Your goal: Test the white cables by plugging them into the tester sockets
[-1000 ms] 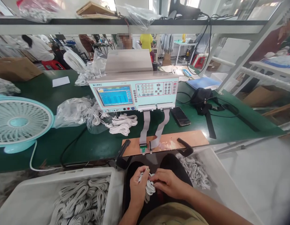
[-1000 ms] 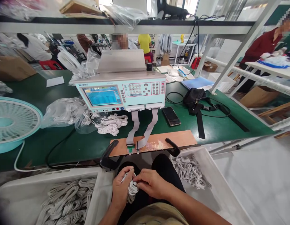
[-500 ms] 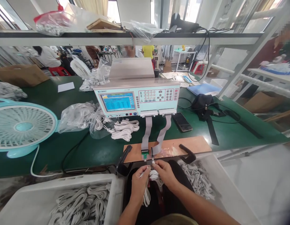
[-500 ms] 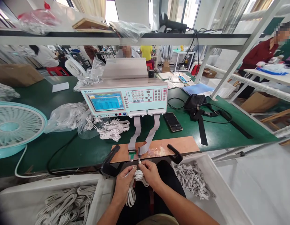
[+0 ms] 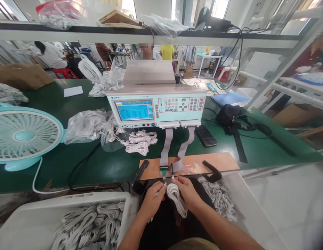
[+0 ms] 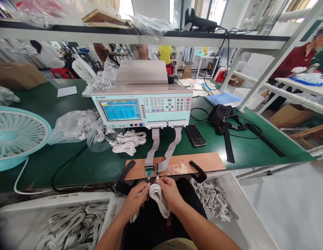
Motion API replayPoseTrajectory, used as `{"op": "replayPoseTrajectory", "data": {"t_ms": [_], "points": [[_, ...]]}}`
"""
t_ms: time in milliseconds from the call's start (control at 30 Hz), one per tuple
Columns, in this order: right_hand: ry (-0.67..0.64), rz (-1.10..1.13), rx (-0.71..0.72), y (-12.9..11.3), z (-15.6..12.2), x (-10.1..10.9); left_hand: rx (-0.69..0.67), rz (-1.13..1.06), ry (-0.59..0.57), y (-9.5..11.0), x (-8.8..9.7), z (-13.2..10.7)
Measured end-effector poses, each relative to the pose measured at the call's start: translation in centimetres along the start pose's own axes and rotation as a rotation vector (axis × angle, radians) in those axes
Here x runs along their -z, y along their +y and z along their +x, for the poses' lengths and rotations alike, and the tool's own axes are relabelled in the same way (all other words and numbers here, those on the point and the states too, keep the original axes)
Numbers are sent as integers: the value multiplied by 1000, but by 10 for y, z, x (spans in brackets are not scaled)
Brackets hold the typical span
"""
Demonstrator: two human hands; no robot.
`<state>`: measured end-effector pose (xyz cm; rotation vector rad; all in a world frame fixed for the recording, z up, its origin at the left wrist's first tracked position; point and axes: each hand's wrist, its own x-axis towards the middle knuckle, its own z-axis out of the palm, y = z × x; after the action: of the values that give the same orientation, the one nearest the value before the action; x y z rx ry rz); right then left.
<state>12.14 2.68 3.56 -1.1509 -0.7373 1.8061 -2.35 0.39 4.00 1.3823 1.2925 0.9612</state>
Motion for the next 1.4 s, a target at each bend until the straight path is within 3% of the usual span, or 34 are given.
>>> {"op": "replayPoseTrajectory", "data": {"t_ms": [67,333,700,1100,1400], "points": [[6,35,-20,-1,0,-1,8,-28,1,-2,-1,1],[-56,16,11,-1,4,5,90,-125,207,-11,-13,5],[-113,60,-20,2,4,5,205,-314,331,-19,-32,2],[-103,18,74,11,6,4,183,-332,341,-10,-28,12],[-97,88,32,15,6,-2,166,-386,357,-14,-32,17]]}}
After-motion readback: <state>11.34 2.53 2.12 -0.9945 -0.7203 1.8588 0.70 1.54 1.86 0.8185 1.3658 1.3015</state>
